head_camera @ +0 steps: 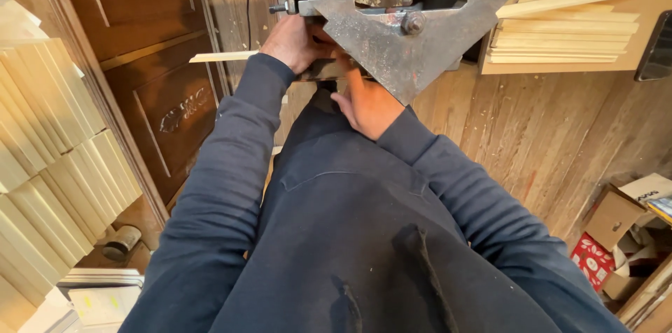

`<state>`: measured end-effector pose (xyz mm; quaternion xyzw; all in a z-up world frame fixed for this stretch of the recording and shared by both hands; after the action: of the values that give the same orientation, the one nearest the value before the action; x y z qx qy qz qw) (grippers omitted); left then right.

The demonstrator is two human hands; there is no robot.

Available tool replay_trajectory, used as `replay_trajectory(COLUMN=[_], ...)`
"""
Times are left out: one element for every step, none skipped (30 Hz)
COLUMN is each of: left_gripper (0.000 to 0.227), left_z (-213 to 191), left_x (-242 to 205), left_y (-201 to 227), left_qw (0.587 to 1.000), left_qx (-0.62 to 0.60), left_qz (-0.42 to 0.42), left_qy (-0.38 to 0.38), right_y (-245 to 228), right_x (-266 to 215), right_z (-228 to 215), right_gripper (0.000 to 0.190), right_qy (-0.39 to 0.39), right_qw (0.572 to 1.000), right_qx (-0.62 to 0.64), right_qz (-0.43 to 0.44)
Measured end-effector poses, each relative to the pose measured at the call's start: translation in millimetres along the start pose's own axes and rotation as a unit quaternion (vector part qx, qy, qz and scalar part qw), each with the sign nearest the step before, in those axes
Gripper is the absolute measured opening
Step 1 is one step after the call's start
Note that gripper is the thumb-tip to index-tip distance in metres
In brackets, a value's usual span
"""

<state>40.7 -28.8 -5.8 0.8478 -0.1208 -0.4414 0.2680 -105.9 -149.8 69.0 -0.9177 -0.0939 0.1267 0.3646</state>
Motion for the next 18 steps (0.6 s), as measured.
replay_trajectory(left_gripper=[0.027,0.024,0.021,0.021,0.022,0.024,0.024,0.025,0.026,0.026,0.028,0.030,0.030,0.030,0.030,0.030,0.030,0.031], left_z=[3,5,7,6,5,4,5,4,3,3,3,3,6,6,5,5,5,4], left_x=[1,2,4,3,3,3,3,2,1,2,2,2,2,3,3,2,0,1], left_y=[-4,-6,-8,-7,-8,-8,-9,-10,-10,-12,-13,-13,-13,-15,-18,-19,-21,-21], left_qw=[1.000,1.000,0.998,0.998,0.999,0.999,0.999,0.999,0.999,0.999,0.998,0.996,0.995,0.997,0.998,0.998,0.998,0.998], left_qx=[0.000,-0.016,-0.032,-0.033,-0.031,-0.029,-0.031,-0.030,-0.030,-0.033,-0.056,-0.080,-0.084,-0.067,-0.049,-0.051,-0.049,-0.048], left_qz=[0.000,0.022,0.045,0.045,0.029,0.014,0.014,0.025,0.036,0.035,0.042,0.049,0.048,0.037,0.026,0.022,0.015,0.012], left_qy=[0.000,0.000,0.000,0.000,-0.001,-0.002,-0.002,0.004,0.010,0.013,0.007,0.003,0.006,0.010,0.014,0.019,0.026,0.033], right_y=[3,3,2,13,27,42,42,40,36,31,34,36,43,47,50,48,47,48], right_x=[4,9,13,15,17,19,19,21,22,26,31,32,26,26,25,25,25,26], right_z=[4,1,-2,10,25,40,41,38,36,32,37,42,51,57,64,64,66,65], right_gripper=[0.070,0.077,0.084,0.084,0.084,0.084,0.084,0.086,0.087,0.087,0.089,0.091,0.091,0.089,0.088,0.088,0.083,0.078], right_qy=[0.000,0.071,0.140,0.140,0.098,0.055,0.054,0.085,0.115,0.113,-0.005,-0.124,-0.126,-0.084,-0.041,-0.044,-0.052,-0.059], right_qw=[1.000,0.994,0.976,0.976,0.989,0.997,0.997,0.988,0.975,0.975,0.992,0.986,0.986,0.993,0.998,0.998,0.997,0.996], right_qx=[0.000,-0.072,-0.142,-0.142,-0.096,-0.051,-0.052,-0.107,-0.160,-0.161,-0.123,-0.085,-0.087,-0.071,-0.054,-0.053,-0.054,-0.058], right_qz=[0.000,-0.046,-0.092,-0.092,-0.063,-0.033,-0.034,-0.068,-0.102,-0.105,-0.018,0.068,0.065,0.041,0.017,0.010,0.024,0.038])
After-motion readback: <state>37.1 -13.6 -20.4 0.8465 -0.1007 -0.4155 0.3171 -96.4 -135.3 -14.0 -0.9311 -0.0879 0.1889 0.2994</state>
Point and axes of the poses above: each hand's wrist, its own x-axis towards the middle knuckle, its own z-axis out of the palm, y = z × x, the point moved 4 cm from there along x, towards the middle knuckle, and after that the axes turned 15 degrees about -z, right-handed, at the moved point
